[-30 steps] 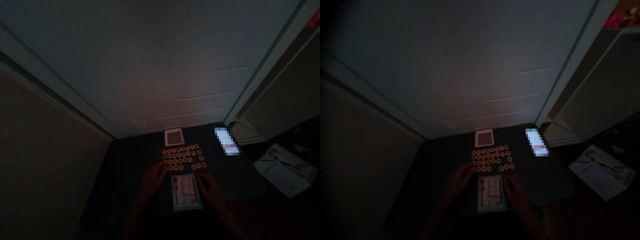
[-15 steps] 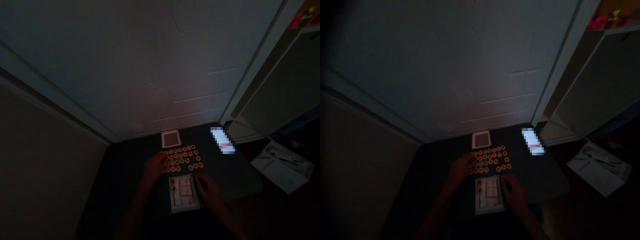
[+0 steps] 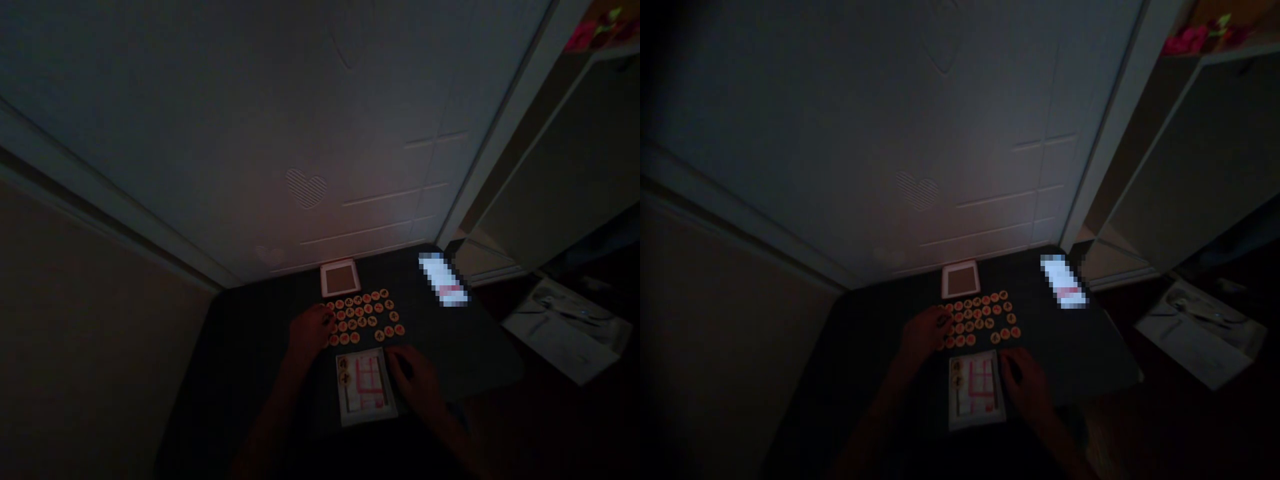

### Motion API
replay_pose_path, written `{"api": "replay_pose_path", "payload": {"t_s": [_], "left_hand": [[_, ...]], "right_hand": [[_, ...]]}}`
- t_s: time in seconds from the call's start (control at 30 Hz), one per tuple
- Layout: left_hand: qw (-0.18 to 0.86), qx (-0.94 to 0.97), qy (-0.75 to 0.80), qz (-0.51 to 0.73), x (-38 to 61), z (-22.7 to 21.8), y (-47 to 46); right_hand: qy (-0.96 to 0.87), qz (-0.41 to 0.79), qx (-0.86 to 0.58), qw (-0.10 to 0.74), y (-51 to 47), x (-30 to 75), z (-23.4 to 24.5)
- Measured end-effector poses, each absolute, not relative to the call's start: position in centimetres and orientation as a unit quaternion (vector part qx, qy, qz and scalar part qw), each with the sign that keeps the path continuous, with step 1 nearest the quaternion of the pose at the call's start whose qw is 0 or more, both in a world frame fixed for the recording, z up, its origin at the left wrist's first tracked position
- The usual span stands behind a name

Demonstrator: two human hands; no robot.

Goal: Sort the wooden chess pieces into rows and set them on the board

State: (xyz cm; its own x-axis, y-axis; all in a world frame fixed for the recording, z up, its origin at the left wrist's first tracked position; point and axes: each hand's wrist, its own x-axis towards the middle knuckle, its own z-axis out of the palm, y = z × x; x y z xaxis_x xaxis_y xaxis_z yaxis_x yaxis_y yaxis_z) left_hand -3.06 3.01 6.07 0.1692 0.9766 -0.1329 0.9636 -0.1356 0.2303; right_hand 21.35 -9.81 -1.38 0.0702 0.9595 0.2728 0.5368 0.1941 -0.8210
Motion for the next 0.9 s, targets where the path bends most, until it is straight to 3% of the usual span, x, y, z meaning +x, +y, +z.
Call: {"api": "replay_pose_path", "payload": {"t_s": [0.67,0.9], "left_hand": [[0.116,0.715,0.689,-0.003,-2.1,6.7,3.2],[0.126,0.718,0.678,0.096,-2.3,7.9,1.7]], "right_hand": [[-0.637,0.235,-0.592,0.434,-9.9,21.4,-1.7],[-0.635,0.240,-0.591,0.436,-9.8,21.3,-1.7]]}}
